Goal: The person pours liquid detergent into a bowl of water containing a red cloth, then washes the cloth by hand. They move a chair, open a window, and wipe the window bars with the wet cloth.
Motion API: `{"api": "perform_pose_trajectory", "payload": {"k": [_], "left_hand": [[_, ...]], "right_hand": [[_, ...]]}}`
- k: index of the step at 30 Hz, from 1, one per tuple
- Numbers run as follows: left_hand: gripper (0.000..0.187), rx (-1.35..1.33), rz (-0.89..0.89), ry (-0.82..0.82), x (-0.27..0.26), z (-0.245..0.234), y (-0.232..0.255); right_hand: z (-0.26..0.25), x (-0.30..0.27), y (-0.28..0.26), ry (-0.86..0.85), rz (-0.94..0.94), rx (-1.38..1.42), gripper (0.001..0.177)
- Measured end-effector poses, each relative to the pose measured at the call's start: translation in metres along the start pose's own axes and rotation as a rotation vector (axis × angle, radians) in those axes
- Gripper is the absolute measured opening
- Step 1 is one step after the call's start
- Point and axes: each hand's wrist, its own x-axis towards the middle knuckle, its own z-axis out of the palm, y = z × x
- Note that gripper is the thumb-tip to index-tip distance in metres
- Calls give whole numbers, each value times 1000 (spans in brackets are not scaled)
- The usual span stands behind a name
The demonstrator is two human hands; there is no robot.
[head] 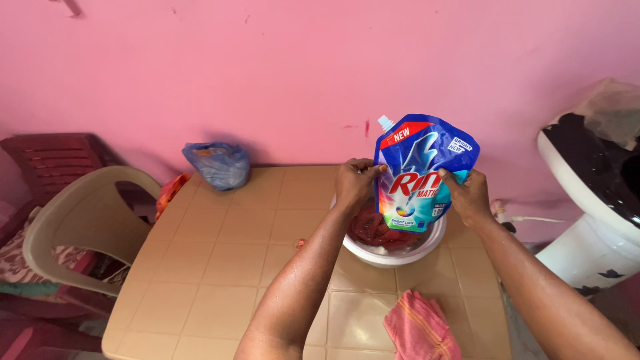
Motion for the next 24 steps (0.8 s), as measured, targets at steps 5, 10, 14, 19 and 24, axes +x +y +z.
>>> {"api": "perform_pose_trajectory", "payload": {"k": [5,10,14,19,24], "left_hand": [[25,53,15,67,5,-38,-6],[24,9,80,89,18,-94,-28],[25,19,-31,86,32,-146,-47],[27,176,-9,148,47,-217,-83],[26,271,45,199,57,-270,-142]], "right_hand": [[38,5,-12,-64,-16,-39,14],[95,9,-20,-102,-48,-81,15],[150,8,-22,-142,-70,-87,20],[226,7,-2,-154,30,-118,29],[287,2,47,-229,173,-239,28]]}}
